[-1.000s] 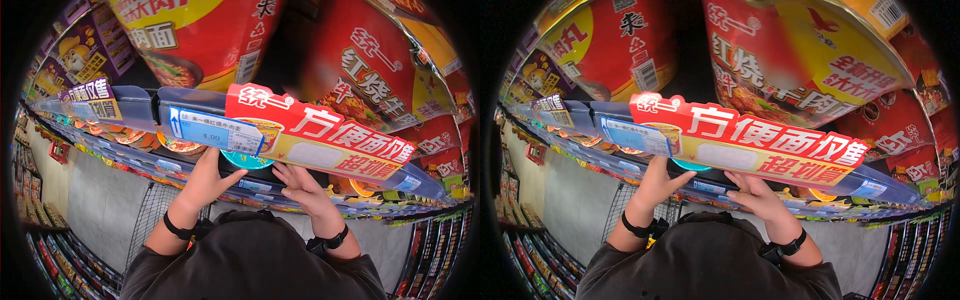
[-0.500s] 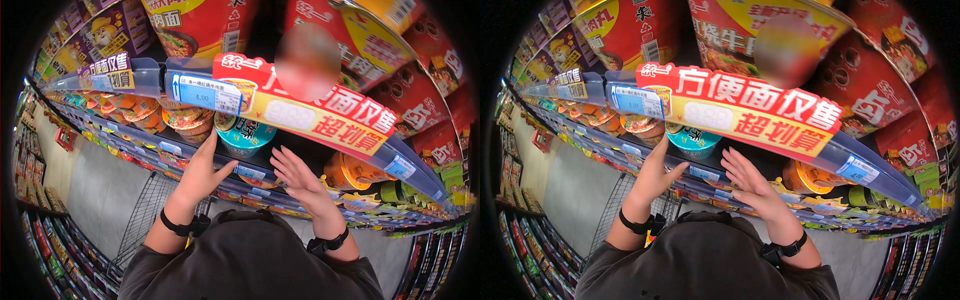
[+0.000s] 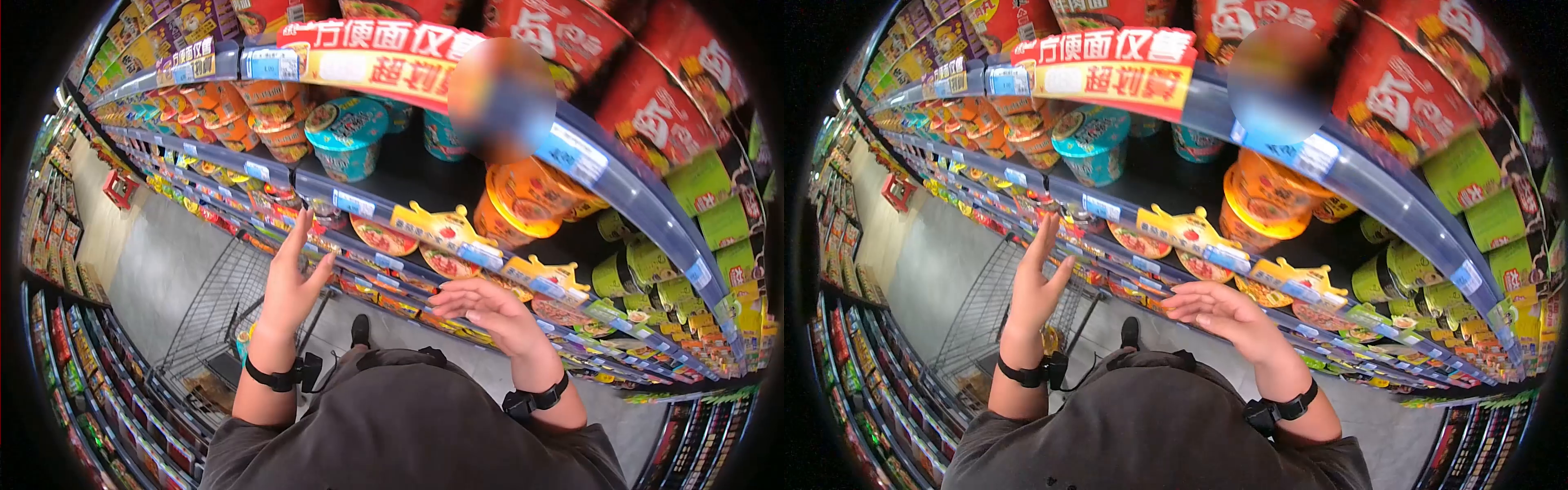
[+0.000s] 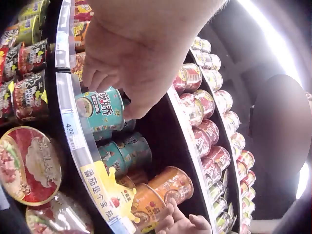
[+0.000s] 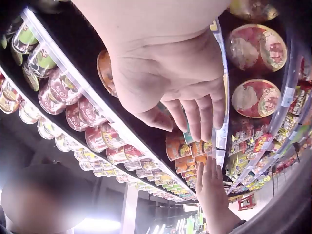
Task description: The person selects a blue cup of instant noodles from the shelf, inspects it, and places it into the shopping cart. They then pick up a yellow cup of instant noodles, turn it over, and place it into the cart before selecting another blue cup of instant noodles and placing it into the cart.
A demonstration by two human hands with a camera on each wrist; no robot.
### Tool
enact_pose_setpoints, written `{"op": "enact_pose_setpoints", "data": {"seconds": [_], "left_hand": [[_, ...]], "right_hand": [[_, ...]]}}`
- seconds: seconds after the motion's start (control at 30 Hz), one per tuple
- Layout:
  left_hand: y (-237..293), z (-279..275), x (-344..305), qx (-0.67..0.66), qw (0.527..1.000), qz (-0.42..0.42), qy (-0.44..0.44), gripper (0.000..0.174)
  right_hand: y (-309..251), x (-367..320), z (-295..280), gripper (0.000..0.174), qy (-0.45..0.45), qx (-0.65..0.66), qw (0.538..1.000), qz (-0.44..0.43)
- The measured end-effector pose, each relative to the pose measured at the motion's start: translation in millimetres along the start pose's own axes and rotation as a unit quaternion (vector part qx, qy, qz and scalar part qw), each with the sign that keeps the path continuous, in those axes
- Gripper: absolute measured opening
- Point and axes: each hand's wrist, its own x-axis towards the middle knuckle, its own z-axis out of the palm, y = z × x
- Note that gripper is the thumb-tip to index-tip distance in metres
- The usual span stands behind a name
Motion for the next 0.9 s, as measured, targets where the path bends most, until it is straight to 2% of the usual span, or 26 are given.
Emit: {"op": "enact_pose_setpoints", "data": {"seconds": [0.17, 0.37, 0.67, 0.9], "left_hand": [[30.9, 9.7, -73.9, 0.022, 0.999, -0.043, 0.020, 0.076], [57.4, 2.8, -147.2, 0.079, 0.992, -0.090, 0.051, 0.071], [80.2, -27.2, -192.7, 0.100, 0.981, -0.130, 0.108, 0.062], [70.7, -80.3, -245.6, 0.133, 0.968, -0.151, 0.152, 0.062]], "right_hand": [[13.6, -61.7, -9.6, 0.042, 0.026, 0.019, 0.999, 0.026], [33.2, -100.4, -11.0, 0.038, 0.019, 0.039, 0.998, 0.055], [48.7, -107.7, 3.6, 0.037, 0.012, 0.014, 0.997, 0.071], [67.6, -70.8, 39.4, 0.033, -0.042, 0.020, 0.993, 0.111]]}}
